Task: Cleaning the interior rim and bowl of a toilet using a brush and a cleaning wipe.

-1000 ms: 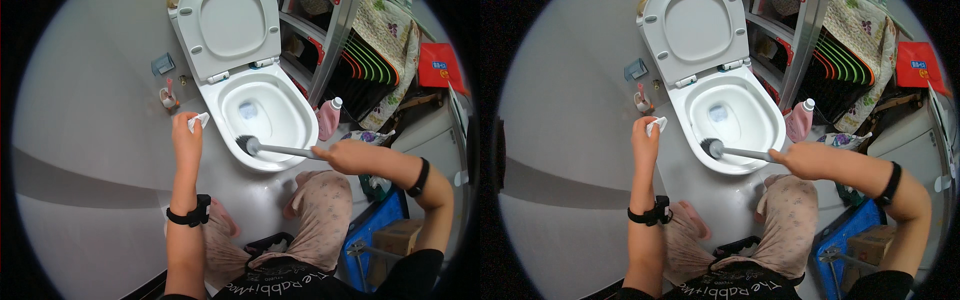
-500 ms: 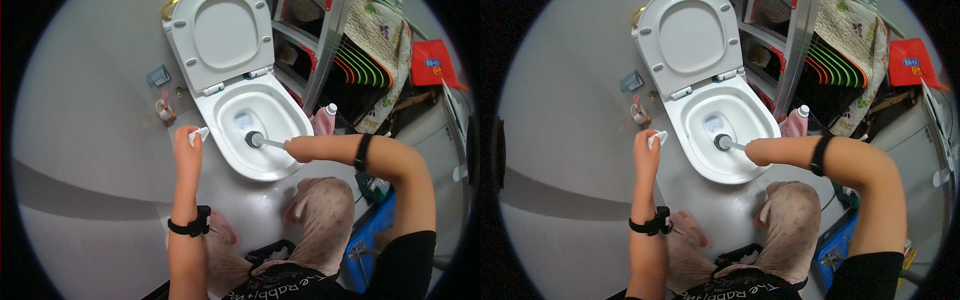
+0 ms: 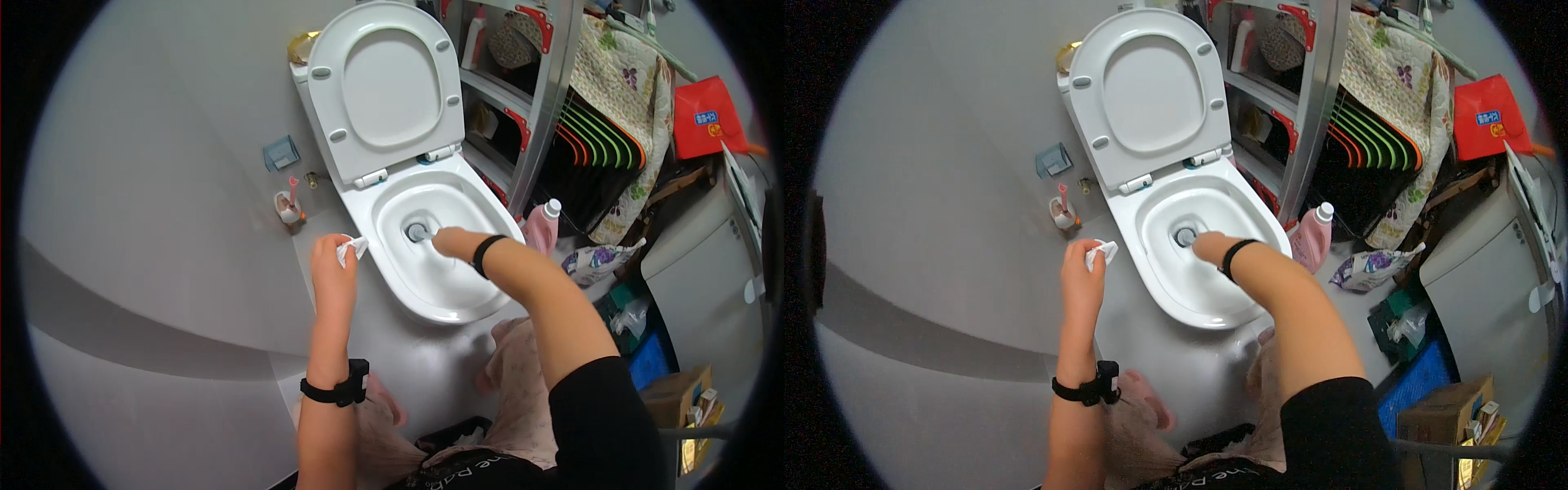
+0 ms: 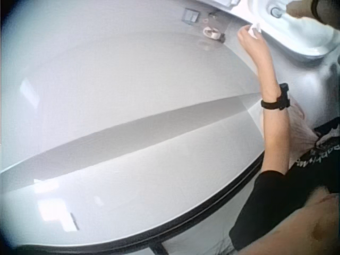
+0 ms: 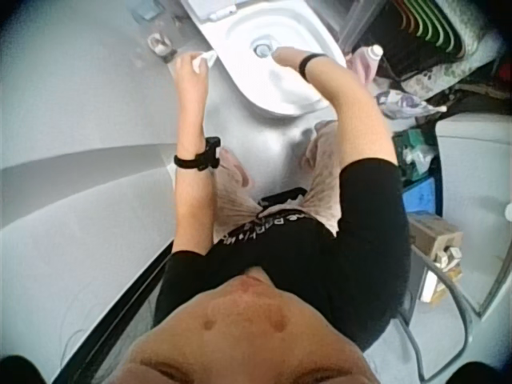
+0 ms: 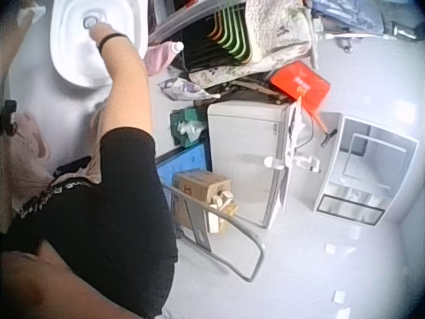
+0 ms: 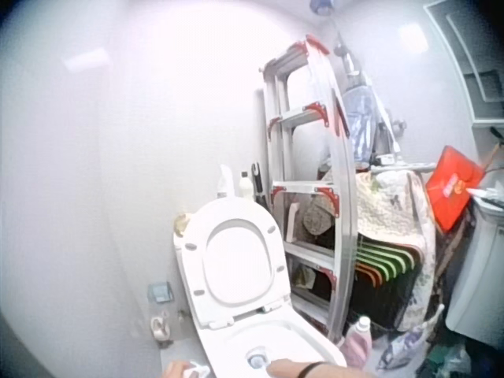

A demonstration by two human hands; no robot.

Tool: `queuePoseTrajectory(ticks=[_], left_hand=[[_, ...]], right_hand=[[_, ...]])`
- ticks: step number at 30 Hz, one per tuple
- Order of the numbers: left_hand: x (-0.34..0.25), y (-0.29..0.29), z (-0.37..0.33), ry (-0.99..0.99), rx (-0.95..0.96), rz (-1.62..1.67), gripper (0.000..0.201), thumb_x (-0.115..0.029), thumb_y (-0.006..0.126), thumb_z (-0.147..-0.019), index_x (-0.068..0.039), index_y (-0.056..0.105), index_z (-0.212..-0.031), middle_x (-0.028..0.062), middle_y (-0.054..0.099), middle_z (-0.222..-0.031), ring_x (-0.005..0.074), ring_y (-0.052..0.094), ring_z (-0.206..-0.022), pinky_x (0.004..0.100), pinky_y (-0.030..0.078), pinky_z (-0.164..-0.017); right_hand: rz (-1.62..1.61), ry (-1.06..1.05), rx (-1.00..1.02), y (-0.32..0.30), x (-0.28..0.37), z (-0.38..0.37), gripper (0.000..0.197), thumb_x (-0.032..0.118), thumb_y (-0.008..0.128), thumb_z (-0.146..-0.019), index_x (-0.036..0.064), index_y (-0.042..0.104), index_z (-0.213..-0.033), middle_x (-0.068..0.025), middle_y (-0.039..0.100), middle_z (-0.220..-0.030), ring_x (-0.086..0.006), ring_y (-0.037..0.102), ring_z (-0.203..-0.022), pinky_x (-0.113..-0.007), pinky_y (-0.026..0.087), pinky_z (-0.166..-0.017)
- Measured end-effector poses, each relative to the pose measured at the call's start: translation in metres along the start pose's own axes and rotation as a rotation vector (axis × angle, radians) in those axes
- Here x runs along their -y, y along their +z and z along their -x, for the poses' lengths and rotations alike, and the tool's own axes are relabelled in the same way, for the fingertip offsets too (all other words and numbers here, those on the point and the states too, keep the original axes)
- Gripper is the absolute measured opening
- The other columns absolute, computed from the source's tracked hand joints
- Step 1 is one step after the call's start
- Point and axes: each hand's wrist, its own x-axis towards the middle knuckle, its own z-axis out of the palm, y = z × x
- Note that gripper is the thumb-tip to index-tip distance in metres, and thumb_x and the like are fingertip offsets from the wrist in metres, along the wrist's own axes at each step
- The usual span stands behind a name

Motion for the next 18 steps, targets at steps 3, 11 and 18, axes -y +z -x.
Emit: queuePoseTrajectory(ticks=[3, 11, 18], left_hand=[[0.004, -0.008, 0.002, -0.004, -0.038, -0.018, 0.010, -0.003, 0.053, -0.078, 0.000, 0.052, -0.088, 0.0136, 0.052, -0.092, 0.0298, 0.051, -0.086, 0.0357, 0.041, -0.076], [-0.008, -0.005, 0.004, 0.087, -0.100, -0.009, 0.010, -0.003, 0.053, -0.077, 0.000, 0.053, -0.087, 0.0122, 0.053, -0.091, 0.0282, 0.053, -0.084, 0.0328, 0.042, -0.075], [0.000, -0.006, 0.004, 0.055, -0.049, -0.033, 0.010, -0.004, 0.053, -0.077, 0.000, 0.053, -0.087, 0.0134, 0.053, -0.090, 0.0298, 0.053, -0.084, 0.0341, 0.042, -0.074]], right_hand=[[0.036, -0.085, -0.003, -0.010, 0.018, 0.006, 0.020, 0.007, 0.049, -0.075, -0.0005, 0.063, -0.087, -0.0184, 0.062, -0.089, -0.0321, 0.061, -0.083, -0.040, 0.049, -0.069], [-0.693, 0.251, 0.061, -0.089, -0.032, 0.110, 0.026, 0.009, 0.053, -0.076, 0.0022, 0.053, -0.101, -0.0058, 0.048, -0.059, -0.0149, 0.046, -0.044, -0.029, 0.036, -0.036], [-0.785, 0.429, -0.088, -0.079, -0.080, 0.147, 0.028, 0.010, 0.053, -0.078, 0.0029, 0.058, -0.104, -0.0065, 0.054, -0.062, -0.0116, 0.047, -0.045, -0.027, 0.038, -0.039]])
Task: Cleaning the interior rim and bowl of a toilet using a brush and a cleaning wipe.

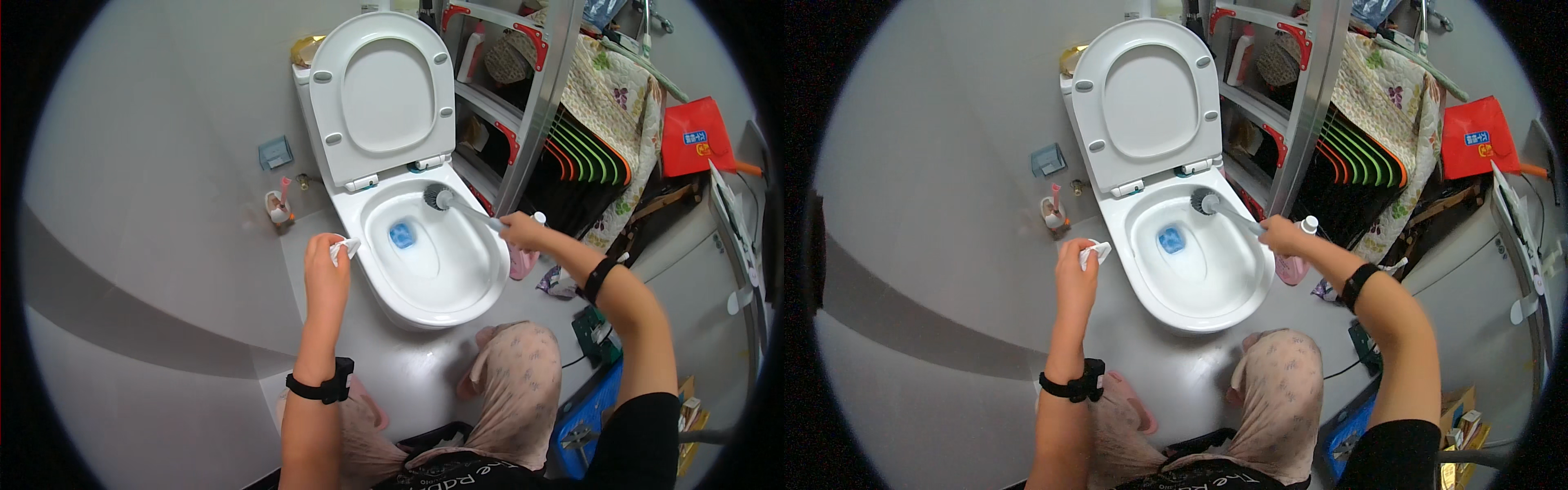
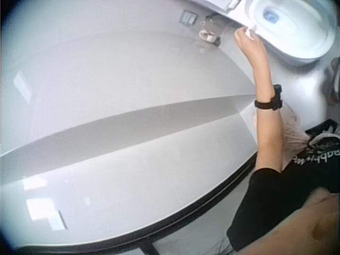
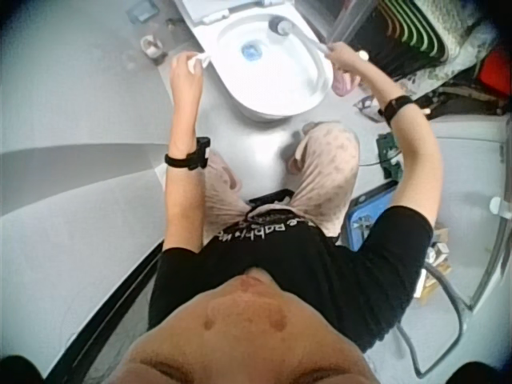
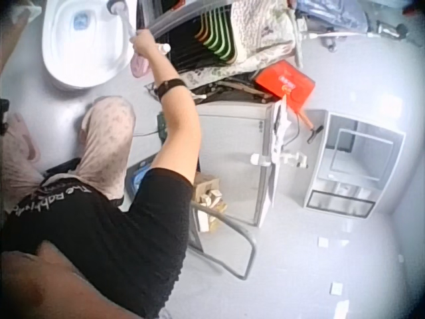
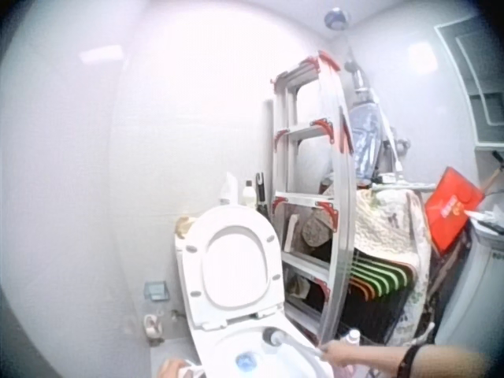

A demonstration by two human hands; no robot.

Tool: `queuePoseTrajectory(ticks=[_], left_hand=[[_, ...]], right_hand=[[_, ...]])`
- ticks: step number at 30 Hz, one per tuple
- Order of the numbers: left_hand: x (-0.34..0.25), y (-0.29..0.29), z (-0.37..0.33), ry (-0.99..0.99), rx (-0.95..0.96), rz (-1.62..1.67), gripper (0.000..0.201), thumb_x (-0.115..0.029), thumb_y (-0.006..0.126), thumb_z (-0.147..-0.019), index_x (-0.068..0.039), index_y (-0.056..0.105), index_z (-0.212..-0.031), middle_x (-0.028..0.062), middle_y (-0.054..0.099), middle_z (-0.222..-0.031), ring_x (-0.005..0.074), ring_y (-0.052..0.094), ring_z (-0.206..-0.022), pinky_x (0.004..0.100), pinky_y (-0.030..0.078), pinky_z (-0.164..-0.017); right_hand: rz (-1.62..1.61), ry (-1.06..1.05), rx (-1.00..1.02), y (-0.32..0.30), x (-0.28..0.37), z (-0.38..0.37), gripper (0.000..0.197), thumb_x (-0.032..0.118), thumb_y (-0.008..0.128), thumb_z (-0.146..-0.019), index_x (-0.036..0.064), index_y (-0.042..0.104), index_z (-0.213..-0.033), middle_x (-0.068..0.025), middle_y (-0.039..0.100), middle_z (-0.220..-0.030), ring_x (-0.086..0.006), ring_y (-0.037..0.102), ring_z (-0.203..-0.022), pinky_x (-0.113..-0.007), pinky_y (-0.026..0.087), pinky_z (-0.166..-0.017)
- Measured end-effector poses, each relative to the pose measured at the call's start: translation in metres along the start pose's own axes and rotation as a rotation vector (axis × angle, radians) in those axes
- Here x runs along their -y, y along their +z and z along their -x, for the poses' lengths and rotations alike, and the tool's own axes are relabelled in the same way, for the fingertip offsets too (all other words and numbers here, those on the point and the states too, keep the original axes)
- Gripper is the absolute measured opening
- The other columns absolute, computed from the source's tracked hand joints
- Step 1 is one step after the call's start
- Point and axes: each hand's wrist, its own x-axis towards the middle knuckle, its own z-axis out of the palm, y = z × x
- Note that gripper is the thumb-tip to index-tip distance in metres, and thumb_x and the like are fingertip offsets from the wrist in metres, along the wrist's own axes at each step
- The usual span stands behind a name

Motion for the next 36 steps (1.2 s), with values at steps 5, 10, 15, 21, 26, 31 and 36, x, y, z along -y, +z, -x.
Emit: queuePoseTrajectory(ticks=[5, 10, 15, 21, 26, 31, 36], left_hand=[[0.002, 0.006, -0.003, 0.014, 0.017, -0.015, 0.012, -0.006, 0.053, -0.078, 0.000, 0.053, -0.089, 0.0136, 0.053, -0.091, 0.0299, 0.054, -0.083, 0.0342, 0.042, -0.074], [-0.006, 0.011, 0.000, -0.010, 0.030, 0.028, 0.011, -0.004, 0.052, -0.079, 0.001, 0.053, -0.088, 0.0138, 0.053, -0.092, 0.0304, 0.053, -0.084, 0.0350, 0.042, -0.075], [-0.004, 0.015, -0.003, -0.015, 0.015, 0.044, 0.011, -0.003, 0.053, -0.078, 0.001, 0.052, -0.088, 0.0139, 0.052, -0.094, 0.0314, 0.051, -0.087, 0.0364, 0.041, -0.077], [-0.004, 0.011, -0.007, -0.029, -0.010, 0.042, 0.011, -0.003, 0.053, -0.078, 0.000, 0.052, -0.088, 0.0135, 0.051, -0.096, 0.0311, 0.049, -0.091, 0.0370, 0.040, -0.079], [-0.010, 0.020, -0.003, -0.049, 0.044, 0.064, 0.011, -0.002, 0.054, -0.077, 0.000, 0.052, -0.088, 0.0132, 0.051, -0.095, 0.0309, 0.049, -0.092, 0.0372, 0.040, -0.079], [-0.011, 0.017, -0.006, -0.014, -0.040, 0.064, 0.012, -0.002, 0.055, -0.077, 0.000, 0.052, -0.088, 0.0128, 0.051, -0.095, 0.0312, 0.049, -0.092, 0.0370, 0.040, -0.079], [-0.001, 0.016, 0.002, -0.018, -0.018, 0.030, 0.011, -0.003, 0.053, -0.078, -0.001, 0.052, -0.088, 0.0120, 0.052, -0.093, 0.0302, 0.051, -0.090, 0.0352, 0.041, -0.077]], right_hand=[[0.402, -0.373, -0.012, 0.068, 0.040, -0.017, 0.031, 0.010, 0.045, -0.078, 0.0003, 0.048, -0.107, -0.0257, 0.058, -0.089, -0.0401, 0.057, -0.084, -0.045, 0.043, -0.077], [0.616, -0.412, 0.074, 0.049, 0.064, 0.012, 0.034, 0.014, 0.047, -0.081, 0.0045, 0.042, -0.113, -0.0221, 0.059, -0.080, -0.0367, 0.059, -0.077, -0.046, 0.045, -0.066], [0.744, -0.316, 0.006, 0.007, 0.014, -0.006, 0.021, 0.005, 0.048, -0.076, 0.0007, 0.055, -0.096, -0.0191, 0.060, -0.086, -0.0355, 0.060, -0.082, -0.044, 0.048, -0.066], [0.752, -0.254, -0.102, 0.046, -0.005, -0.011, 0.029, 0.008, 0.042, -0.081, 0.0023, 0.047, -0.110, -0.0166, 0.060, -0.085, -0.0338, 0.060, -0.075, -0.043, 0.049, -0.064], [0.921, -0.438, 0.065, 0.089, 0.054, -0.024, 0.032, 0.012, 0.036, -0.086, 0.0067, 0.047, -0.115, -0.0162, 0.061, -0.085, -0.0310, 0.061, -0.078, -0.042, 0.048, -0.064], [0.946, -0.329, 0.022, 0.042, 0.020, -0.043, 0.038, 0.010, 0.039, -0.083, 0.0142, 0.044, -0.121, -0.0132, 0.061, -0.081, -0.0296, 0.061, -0.075, -0.041, 0.049, -0.061], [0.973, -0.397, 0.128, 0.063, 0.022, 0.000, 0.043, 0.008, 0.039, -0.080, 0.0082, 0.040, -0.123, -0.0181, 0.060, -0.077, -0.0329, 0.061, -0.069, -0.043, 0.048, -0.058]])
